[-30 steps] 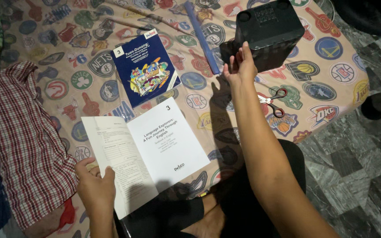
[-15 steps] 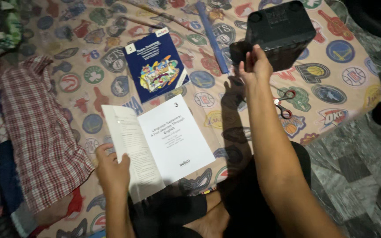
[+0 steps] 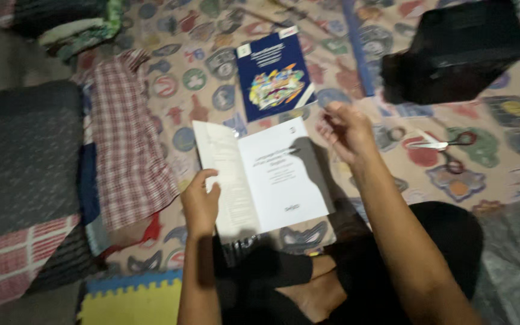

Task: The person sits on the floor and wraps a textbook with clear plastic film. They smooth the film over the cover, fold the edges, apply clear tape to secure the film, and use scissors to trim the excess plastic.

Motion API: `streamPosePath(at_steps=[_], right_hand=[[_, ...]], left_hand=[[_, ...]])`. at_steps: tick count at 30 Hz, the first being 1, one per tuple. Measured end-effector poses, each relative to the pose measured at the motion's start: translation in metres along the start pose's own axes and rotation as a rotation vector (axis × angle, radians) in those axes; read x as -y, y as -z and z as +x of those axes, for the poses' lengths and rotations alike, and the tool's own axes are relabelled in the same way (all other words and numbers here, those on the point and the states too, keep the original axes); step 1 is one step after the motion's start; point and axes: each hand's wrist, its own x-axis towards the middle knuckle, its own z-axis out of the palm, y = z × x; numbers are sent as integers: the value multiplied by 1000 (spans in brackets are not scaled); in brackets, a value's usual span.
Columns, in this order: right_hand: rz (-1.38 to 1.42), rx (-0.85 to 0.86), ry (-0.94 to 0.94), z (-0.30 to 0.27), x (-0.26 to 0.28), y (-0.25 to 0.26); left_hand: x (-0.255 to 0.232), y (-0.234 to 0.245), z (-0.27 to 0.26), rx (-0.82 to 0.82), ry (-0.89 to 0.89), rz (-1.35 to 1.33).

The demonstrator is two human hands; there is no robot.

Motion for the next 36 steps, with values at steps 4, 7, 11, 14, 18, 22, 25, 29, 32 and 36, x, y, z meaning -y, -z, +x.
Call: streamPosePath(at_steps=[4, 7, 11, 14, 18, 22, 25, 29, 32, 36], right_hand=[[-292, 128, -253, -18, -68, -38], [-562, 344, -322, -24, -112, -62], [-735, 556, -277, -13, -146, -88], [-818, 658, -269, 5, -163, -103], [-1002, 803, -69, 24, -177, -114], [-1128, 867, -117, 35, -180, -123], [-1190, 844, -95, 36, -178, -127], [-1283, 862, 36, 37, -179, -132], [-1306, 858, 56, 37, -180, -135], [-1374, 851, -9, 41, -185, -135]], left_hand=[[3, 11, -1, 83, 179, -54], [18, 8, 0, 78, 139, -220], [38, 2, 1, 75, 100, -428], [41, 1, 3, 79, 163, -402], [43, 1, 1, 81, 151, -453], [45, 0, 2, 81, 158, -454], [48, 0, 1, 76, 132, -472], [45, 2, 0, 70, 128, -450], [39, 5, -1, 66, 138, -376], [35, 8, -4, 34, 133, -266]])
